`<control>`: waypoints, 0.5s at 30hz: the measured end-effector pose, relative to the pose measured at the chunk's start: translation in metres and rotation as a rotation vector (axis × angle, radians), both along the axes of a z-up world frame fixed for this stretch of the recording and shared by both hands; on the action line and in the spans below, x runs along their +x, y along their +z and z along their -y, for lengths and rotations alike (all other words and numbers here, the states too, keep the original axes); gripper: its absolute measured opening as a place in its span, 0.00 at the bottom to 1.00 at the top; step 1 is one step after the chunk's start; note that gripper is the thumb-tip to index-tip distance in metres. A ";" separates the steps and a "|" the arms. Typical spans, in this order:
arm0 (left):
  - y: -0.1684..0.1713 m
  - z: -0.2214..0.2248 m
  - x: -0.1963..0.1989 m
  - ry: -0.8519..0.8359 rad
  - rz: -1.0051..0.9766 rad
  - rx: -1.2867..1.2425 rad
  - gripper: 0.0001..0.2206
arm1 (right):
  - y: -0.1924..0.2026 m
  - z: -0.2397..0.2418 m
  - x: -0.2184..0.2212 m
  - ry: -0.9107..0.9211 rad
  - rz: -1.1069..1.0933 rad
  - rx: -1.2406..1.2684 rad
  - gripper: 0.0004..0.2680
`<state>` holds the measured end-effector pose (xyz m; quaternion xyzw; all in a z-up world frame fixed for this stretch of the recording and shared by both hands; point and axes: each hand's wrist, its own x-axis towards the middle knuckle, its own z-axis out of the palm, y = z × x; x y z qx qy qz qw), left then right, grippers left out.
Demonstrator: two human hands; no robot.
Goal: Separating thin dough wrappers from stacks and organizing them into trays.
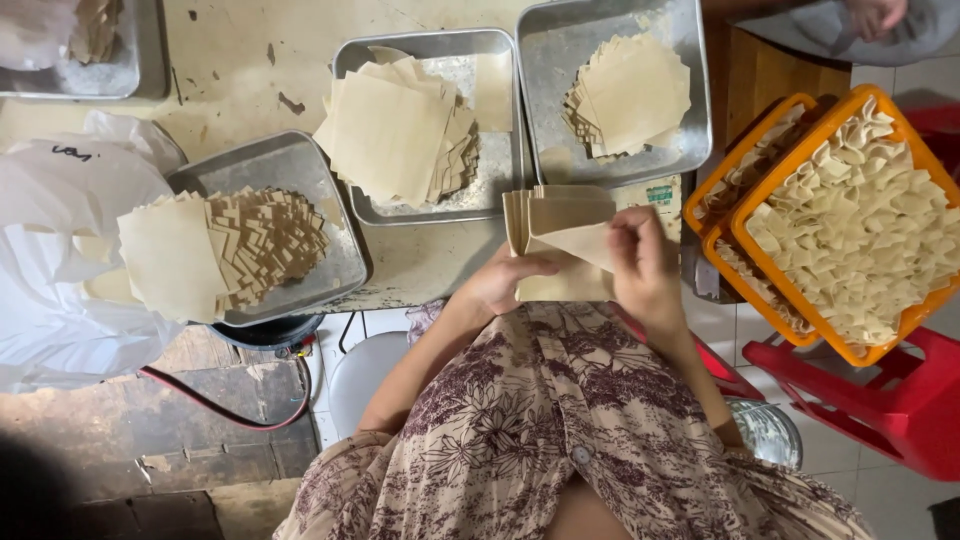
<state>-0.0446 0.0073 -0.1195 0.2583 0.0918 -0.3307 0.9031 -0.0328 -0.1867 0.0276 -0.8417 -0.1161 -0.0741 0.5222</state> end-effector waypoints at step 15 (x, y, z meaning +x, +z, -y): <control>-0.026 -0.027 -0.018 -0.087 -0.178 0.107 0.22 | 0.052 0.008 0.011 0.309 -0.411 -0.035 0.53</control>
